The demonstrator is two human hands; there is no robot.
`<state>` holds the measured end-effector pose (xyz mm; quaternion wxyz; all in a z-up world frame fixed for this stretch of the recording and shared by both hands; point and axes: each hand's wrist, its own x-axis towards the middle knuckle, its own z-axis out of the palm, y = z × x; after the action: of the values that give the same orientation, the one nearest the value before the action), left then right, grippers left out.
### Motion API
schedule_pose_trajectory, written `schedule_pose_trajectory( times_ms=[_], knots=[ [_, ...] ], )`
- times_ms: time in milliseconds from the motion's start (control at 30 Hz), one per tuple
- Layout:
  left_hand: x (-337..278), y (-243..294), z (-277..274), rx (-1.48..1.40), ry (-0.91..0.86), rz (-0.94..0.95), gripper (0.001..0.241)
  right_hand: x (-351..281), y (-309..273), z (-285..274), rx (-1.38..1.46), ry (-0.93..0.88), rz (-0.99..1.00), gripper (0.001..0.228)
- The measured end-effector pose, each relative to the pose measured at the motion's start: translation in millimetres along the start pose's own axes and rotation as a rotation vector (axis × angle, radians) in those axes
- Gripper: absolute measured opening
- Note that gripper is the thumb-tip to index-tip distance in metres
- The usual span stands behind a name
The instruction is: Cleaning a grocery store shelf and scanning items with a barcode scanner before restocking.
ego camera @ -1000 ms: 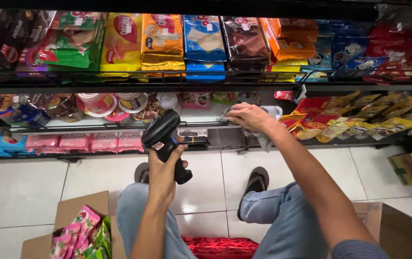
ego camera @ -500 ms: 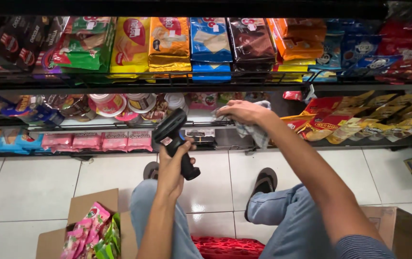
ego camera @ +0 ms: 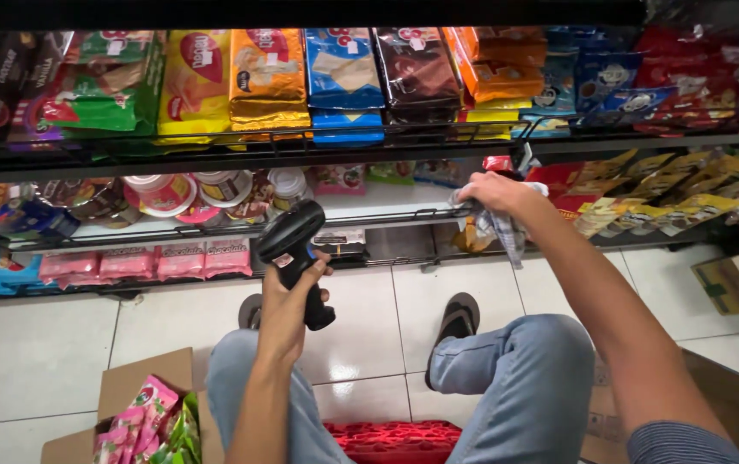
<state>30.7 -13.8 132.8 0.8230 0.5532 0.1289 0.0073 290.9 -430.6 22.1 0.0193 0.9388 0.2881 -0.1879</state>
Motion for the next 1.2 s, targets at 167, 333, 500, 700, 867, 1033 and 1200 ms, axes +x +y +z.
schedule_pose_trajectory(
  times_ms=[167, 333, 500, 700, 867, 1033, 1200],
  knots=[
    [-0.8, -1.7, -4.8, 0.023, 0.025, 0.031, 0.034, -40.2, -45.0, -36.0, -0.149, 0.019, 0.160, 0.037],
    [2.7, -2.7, 0.7, 0.067, 0.075, 0.015, 0.034, -20.3, -113.2, -63.8, 0.012, 0.300, 0.083, 0.040],
    [6.0, -4.3, 7.9, 0.013, 0.079, 0.026, 0.040, 29.1, -197.5, -54.2, 0.181, 0.668, -0.311, 0.041],
    [11.7, -15.6, 1.8, 0.026, 0.077, 0.013, 0.039, 51.3, -252.7, -34.8, 0.130, 0.554, -0.331, 0.043],
    [6.9, -5.3, -0.9, 0.024, 0.081, 0.039, 0.042, 12.6, -206.2, -34.8, 0.012, 0.580, -0.480, 0.062],
    [2.1, 2.5, -17.4, 0.016, 0.161, 0.042, 0.041, -27.9, -142.6, -9.6, -0.165, 0.632, -0.460, 0.058],
    [-5.4, 22.3, -26.5, -0.127, 0.189, 0.177, 0.038, -33.3, -136.9, -2.6, -0.307, 0.645, -0.510, 0.053]
  ],
)
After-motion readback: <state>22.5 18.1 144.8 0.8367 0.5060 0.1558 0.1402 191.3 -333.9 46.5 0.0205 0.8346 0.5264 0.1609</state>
